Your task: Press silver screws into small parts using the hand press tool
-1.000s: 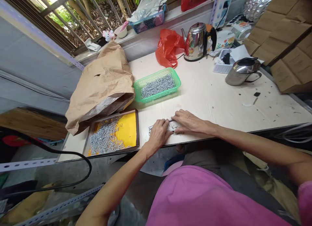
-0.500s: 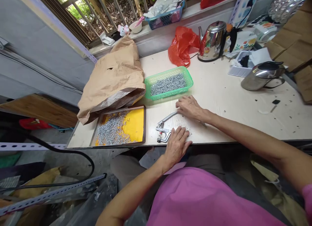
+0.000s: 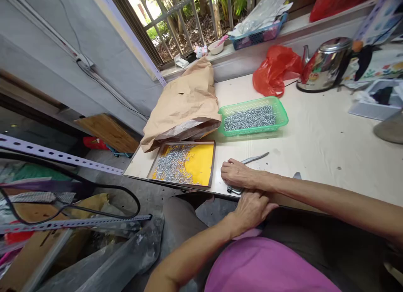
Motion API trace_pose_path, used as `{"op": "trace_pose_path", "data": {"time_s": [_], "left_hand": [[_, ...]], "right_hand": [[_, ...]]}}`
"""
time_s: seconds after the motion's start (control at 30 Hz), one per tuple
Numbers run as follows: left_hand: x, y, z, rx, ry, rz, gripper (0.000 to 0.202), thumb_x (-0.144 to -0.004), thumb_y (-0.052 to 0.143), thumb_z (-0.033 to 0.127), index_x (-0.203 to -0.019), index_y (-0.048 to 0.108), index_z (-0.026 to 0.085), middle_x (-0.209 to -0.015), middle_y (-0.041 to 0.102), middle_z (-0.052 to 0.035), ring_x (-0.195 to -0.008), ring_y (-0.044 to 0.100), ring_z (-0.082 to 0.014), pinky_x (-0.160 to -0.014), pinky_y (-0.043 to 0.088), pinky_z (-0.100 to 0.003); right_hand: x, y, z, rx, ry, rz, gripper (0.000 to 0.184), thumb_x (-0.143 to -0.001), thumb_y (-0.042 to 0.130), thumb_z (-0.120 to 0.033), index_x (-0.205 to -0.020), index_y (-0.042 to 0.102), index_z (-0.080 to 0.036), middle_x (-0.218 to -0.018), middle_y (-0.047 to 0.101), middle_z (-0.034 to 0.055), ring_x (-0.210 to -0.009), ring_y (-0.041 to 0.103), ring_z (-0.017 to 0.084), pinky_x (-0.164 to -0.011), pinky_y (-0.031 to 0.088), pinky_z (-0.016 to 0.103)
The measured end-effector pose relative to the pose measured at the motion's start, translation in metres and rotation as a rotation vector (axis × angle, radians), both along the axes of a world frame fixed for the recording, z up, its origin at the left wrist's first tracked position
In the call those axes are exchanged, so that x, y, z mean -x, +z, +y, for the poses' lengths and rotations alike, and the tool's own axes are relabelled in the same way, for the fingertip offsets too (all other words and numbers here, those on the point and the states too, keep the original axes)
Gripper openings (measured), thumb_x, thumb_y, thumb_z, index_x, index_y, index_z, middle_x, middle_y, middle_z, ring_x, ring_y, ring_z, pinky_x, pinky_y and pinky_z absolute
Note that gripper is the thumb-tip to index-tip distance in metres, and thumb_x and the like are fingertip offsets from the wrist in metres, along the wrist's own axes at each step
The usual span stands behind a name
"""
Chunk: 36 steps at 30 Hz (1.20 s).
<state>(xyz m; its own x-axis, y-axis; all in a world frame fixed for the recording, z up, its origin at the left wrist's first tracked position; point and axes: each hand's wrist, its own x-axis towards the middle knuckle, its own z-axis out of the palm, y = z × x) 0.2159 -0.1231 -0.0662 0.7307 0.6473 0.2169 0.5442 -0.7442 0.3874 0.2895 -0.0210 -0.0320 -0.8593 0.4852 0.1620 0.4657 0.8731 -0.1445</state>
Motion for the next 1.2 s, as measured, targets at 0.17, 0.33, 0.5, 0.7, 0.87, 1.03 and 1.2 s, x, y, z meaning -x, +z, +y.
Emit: {"op": "trace_pose_path", "data": {"time_s": [0.17, 0.33, 0.5, 0.7, 0.87, 1.03, 1.2], "left_hand": [[0.062, 0.029, 0.019, -0.189, 0.084, 0.005, 0.026, -0.097, 0.043, 0.019, -0.111, 0.065, 0.018, -0.107, 0.067, -0.0088, -0.109, 0.057, -0.0214, -0.096, 0.048, -0.038], [0.170, 0.057, 0.075, -0.165, 0.442, 0.393, 0.024, -0.093, 0.048, 0.016, -0.101, 0.071, 0.017, -0.091, 0.067, -0.0106, -0.092, 0.054, -0.0234, -0.080, 0.048, -0.036], [0.226, 0.067, 0.108, 0.012, 0.302, 0.564, 0.024, -0.094, 0.049, 0.020, -0.097, 0.073, 0.020, -0.090, 0.066, -0.0085, -0.092, 0.050, -0.0215, -0.077, 0.043, -0.030], [0.228, 0.072, 0.107, 0.005, 0.127, 0.640, 0.021, -0.094, 0.050, 0.020, -0.085, 0.068, 0.018, -0.085, 0.062, -0.0078, -0.087, 0.049, -0.0203, -0.074, 0.040, -0.029], [0.215, 0.076, 0.107, 0.021, 0.246, 0.539, 0.022, -0.091, 0.049, 0.017, -0.077, 0.065, 0.016, -0.083, 0.062, -0.0081, -0.087, 0.053, -0.0204, -0.078, 0.043, -0.031], [0.159, 0.077, 0.091, 0.332, 0.587, 0.050, 0.009, -0.082, 0.058, 0.022, -0.080, 0.065, 0.017, -0.076, 0.065, -0.0028, -0.071, 0.059, -0.0148, -0.068, 0.046, -0.026], [0.091, 0.070, 0.067, 0.975, 0.673, -0.214, 0.017, -0.075, 0.066, 0.031, -0.079, 0.064, 0.014, -0.056, 0.055, 0.0038, -0.041, 0.045, -0.0068, -0.042, 0.035, -0.019]], "right_hand": [[-0.042, 0.045, 0.024, -0.107, -0.281, 0.379, 0.014, -0.091, 0.050, -0.016, -0.089, 0.064, -0.015, -0.087, 0.066, 0.0081, -0.084, 0.055, 0.020, -0.077, 0.040, 0.033], [-0.129, 0.082, 0.070, -0.267, -0.705, 0.400, 0.024, -0.096, 0.048, -0.034, -0.096, 0.067, -0.019, -0.092, 0.065, 0.0113, -0.088, 0.055, 0.025, -0.076, 0.043, 0.038], [-0.168, 0.061, 0.071, -0.246, -0.731, 0.320, 0.040, -0.095, 0.046, -0.048, -0.112, 0.066, -0.018, -0.099, 0.061, 0.0135, -0.092, 0.056, 0.029, -0.078, 0.047, 0.044], [-0.141, 0.015, 0.015, -0.050, -0.542, 0.357, 0.035, -0.098, 0.043, -0.041, -0.105, 0.067, -0.017, -0.098, 0.063, 0.0112, -0.089, 0.060, 0.024, -0.078, 0.050, 0.039], [-0.114, 0.002, -0.026, 0.125, -0.435, 0.304, 0.030, -0.098, 0.043, -0.033, -0.101, 0.068, -0.017, -0.098, 0.064, 0.0116, -0.090, 0.060, 0.023, -0.082, 0.048, 0.038], [-0.097, -0.002, -0.055, 0.255, -0.412, 0.256, 0.026, -0.098, 0.045, -0.030, -0.104, 0.066, -0.016, -0.098, 0.062, 0.0110, -0.092, 0.058, 0.022, -0.081, 0.046, 0.034], [-0.090, -0.012, -0.070, 0.278, -0.464, 0.181, 0.021, -0.096, 0.051, -0.028, -0.101, 0.067, -0.015, -0.096, 0.061, 0.0104, -0.091, 0.055, 0.022, -0.080, 0.043, 0.033]]}}
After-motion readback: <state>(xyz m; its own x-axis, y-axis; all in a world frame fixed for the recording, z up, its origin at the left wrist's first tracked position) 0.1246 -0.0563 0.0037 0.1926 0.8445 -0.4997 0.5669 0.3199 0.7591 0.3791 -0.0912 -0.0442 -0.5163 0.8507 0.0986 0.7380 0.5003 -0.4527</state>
